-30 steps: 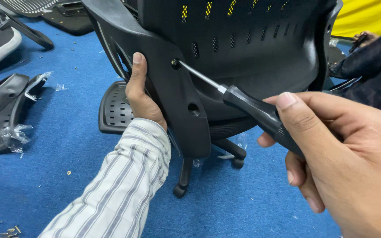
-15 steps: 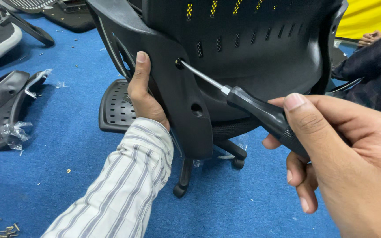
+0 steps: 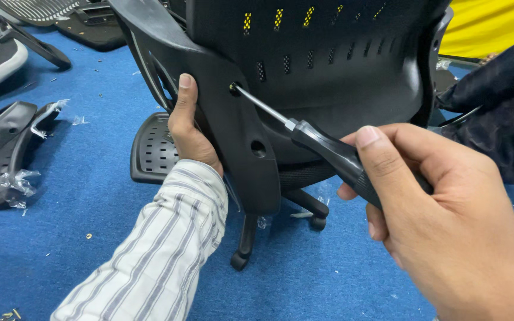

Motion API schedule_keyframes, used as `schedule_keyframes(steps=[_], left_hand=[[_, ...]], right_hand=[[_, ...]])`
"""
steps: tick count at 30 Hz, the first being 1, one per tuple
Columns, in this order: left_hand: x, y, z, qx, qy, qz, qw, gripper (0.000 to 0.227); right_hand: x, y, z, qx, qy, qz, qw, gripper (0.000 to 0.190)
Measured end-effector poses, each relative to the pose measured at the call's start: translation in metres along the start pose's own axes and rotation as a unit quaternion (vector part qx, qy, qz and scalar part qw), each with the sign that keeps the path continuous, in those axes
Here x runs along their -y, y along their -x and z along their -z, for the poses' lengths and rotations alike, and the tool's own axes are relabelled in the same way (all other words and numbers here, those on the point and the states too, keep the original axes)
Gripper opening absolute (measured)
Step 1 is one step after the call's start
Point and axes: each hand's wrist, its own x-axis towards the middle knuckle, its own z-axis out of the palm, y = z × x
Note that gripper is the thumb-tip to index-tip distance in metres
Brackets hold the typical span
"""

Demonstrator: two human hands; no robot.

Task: The person uses a screwdriver to tighten screws on the back of a black office chair, securing the armrest to the chair frame. The person holds the chair steady with one hand while turning the screwdriver with the other.

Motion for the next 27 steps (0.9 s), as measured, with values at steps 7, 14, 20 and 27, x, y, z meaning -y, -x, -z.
schedule_keyframes(steps=[7,14,20,27], left_hand=[[0.005,-0.006,0.002,0.026,0.077,-0.006,0.997,0.075],[0.006,-0.007,0.004,0.027,0.086,-0.007,0.996,0.072],[0.007,-0.003,0.002,0.027,0.064,-0.018,0.997,0.072],[0.009,-0.008,0.003,0.039,0.053,-0.032,0.997,0.074]], right_hand=[[0.007,0.004,0.001,0.019,0.007,0.033,0.999,0.029],[0.021,0.013,0.001,-0.008,0.046,0.055,0.997,0.027],[0.017,0.021,-0.005,-0.1,0.15,0.254,0.95,0.025],[-0.006,0.014,0.0,-0.086,0.11,0.306,0.942,0.034]])
